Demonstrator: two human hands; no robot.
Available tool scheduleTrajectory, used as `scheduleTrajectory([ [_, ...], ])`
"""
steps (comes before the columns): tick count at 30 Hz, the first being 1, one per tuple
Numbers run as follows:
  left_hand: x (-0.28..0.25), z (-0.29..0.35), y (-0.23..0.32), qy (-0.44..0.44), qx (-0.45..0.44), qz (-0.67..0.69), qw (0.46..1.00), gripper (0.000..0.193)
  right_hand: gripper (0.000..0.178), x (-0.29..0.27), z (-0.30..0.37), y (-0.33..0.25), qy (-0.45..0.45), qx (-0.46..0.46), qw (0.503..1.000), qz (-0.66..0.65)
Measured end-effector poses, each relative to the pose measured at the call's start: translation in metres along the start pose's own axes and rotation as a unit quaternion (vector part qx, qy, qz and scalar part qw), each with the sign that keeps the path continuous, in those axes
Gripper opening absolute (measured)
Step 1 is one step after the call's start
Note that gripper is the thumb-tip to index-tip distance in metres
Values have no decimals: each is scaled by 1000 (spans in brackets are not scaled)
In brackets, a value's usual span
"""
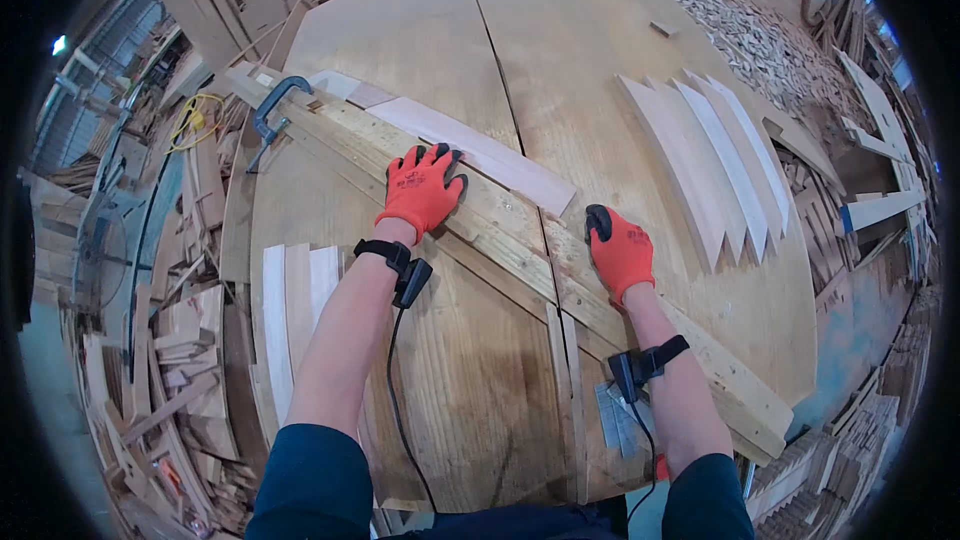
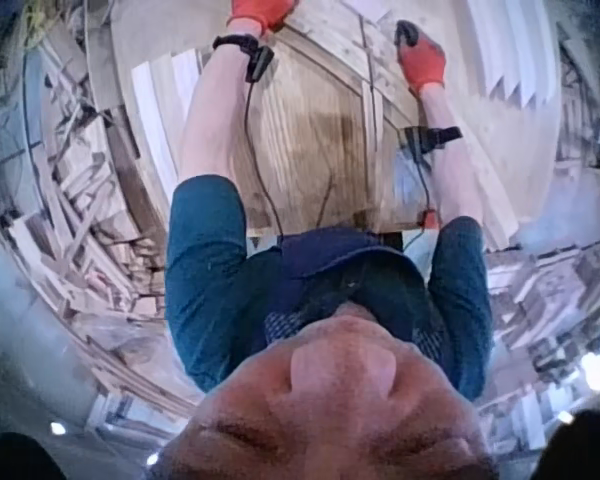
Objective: The person uses a circular saw to cut thin wooden planks on a workbench. They guide the wood through the saw blade, then move the cut pieces to a stack on the right side of the table. The process is repeated for multiple planks.
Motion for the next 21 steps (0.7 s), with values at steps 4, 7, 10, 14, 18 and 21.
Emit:
scheduleTrajectory([
  [4,-2,-47,-3,12,4,-10,1000,60,32,4,-47,-1,5,9,1000,15],
  [7,-5,-78,-6,-4,0,-3,1000,60,32,10,-77,0,5,7,1000,19],
  [10,-5,-107,-11,-2,4,3,1000,59,32,17,-106,4,4,6,1000,12],
  [14,-7,-136,-15,4,2,2,1000,59,32,22,-133,6,12,-2,1000,13],
  [18,-11,-155,-17,12,8,0,1000,57,33,24,-154,1,8,3,1000,2],
  [21,-13,-162,-11,25,20,0,999,57,34,23,-160,9,34,-8,999,-9],
])
Point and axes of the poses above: each hand's wrist, its own z-axis away from the middle knuckle, its own x-axis out of the palm, y = z × x, the point moved 8 cm from there along -z, towards the middle knuckle, and after that the axes turned 9 degrees about -x, right-handed, at the moved point
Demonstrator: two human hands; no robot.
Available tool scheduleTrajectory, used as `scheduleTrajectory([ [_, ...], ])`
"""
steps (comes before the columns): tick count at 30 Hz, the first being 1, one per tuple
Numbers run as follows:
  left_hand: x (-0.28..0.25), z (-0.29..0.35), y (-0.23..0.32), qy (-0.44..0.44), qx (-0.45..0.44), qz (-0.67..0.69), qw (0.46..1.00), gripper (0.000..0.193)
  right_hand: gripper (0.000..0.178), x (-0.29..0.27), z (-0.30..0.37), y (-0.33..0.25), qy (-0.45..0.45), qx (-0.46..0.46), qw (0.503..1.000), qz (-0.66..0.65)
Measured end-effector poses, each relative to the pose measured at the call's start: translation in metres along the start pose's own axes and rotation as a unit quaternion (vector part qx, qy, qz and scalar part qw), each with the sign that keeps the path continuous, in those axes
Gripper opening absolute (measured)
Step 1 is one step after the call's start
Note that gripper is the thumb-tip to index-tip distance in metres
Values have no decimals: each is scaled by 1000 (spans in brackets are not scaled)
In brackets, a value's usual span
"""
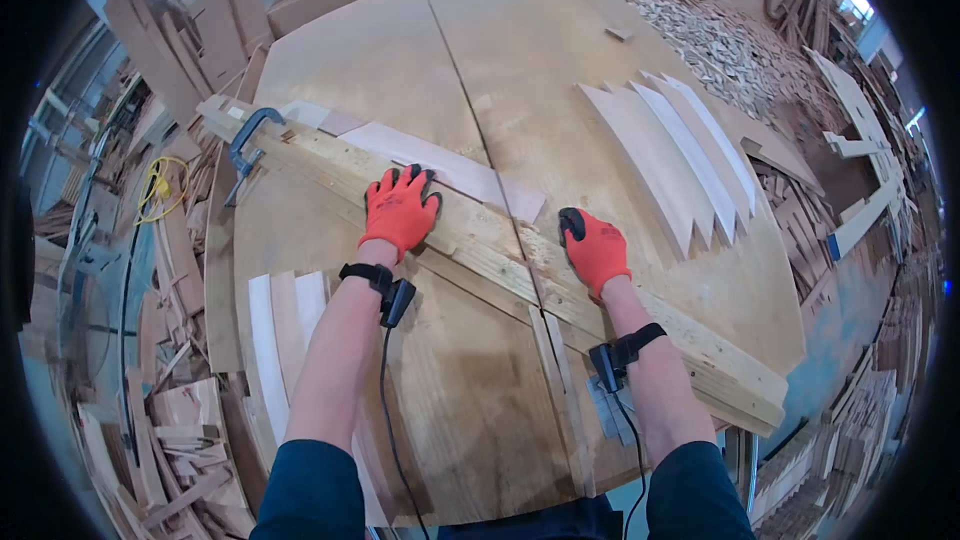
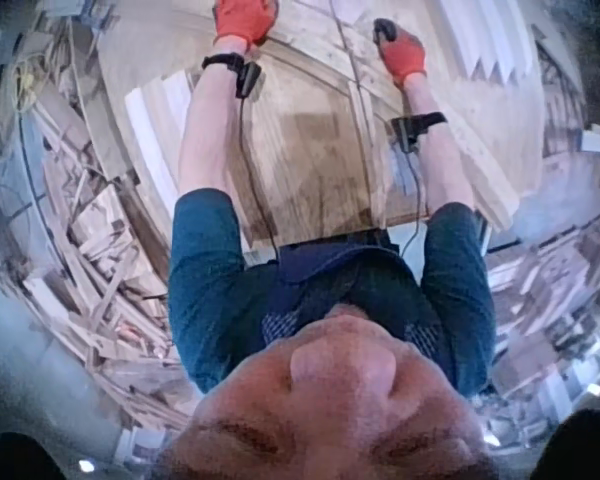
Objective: The person uses a circular saw to cut thin wooden planks on a workbench. They guide the wood through the saw blade, then move the cut pieces to a stack on the right side of the table. The process is repeated for multiple planks.
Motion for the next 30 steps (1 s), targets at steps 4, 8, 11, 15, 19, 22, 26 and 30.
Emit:
scheduleTrajectory([
  [4,1,0,-5,36,18,-14,999,56,36,6,-2,2,-11,28,999,29],
  [8,-3,7,-1,17,14,-19,1000,57,32,4,2,2,-33,36,999,18],
  [11,0,13,3,3,6,-23,1000,58,29,0,11,3,-41,45,998,21],
  [15,0,24,7,-8,6,-30,1000,58,27,-10,24,-2,-46,50,998,8],
  [19,1,39,19,-13,7,-36,999,59,24,-20,39,4,-62,51,997,22],
  [22,0,58,17,30,19,-5,999,58,24,-23,50,4,-65,56,996,20],
  [26,-1,63,16,123,45,31,991,51,24,-32,49,-1,-31,50,998,13],
  [30,-5,58,17,129,42,36,990,47,28,-31,48,-3,-47,67,997,8],
])
Point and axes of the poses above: each hand's wrist, its own z-axis away from the middle knuckle, its own x-axis out of the palm, y = z × x, the point moved 8 cm from there along -z, towards the middle knuckle, and after that the axes turned 9 degrees about -x, right-handed, at the moved point
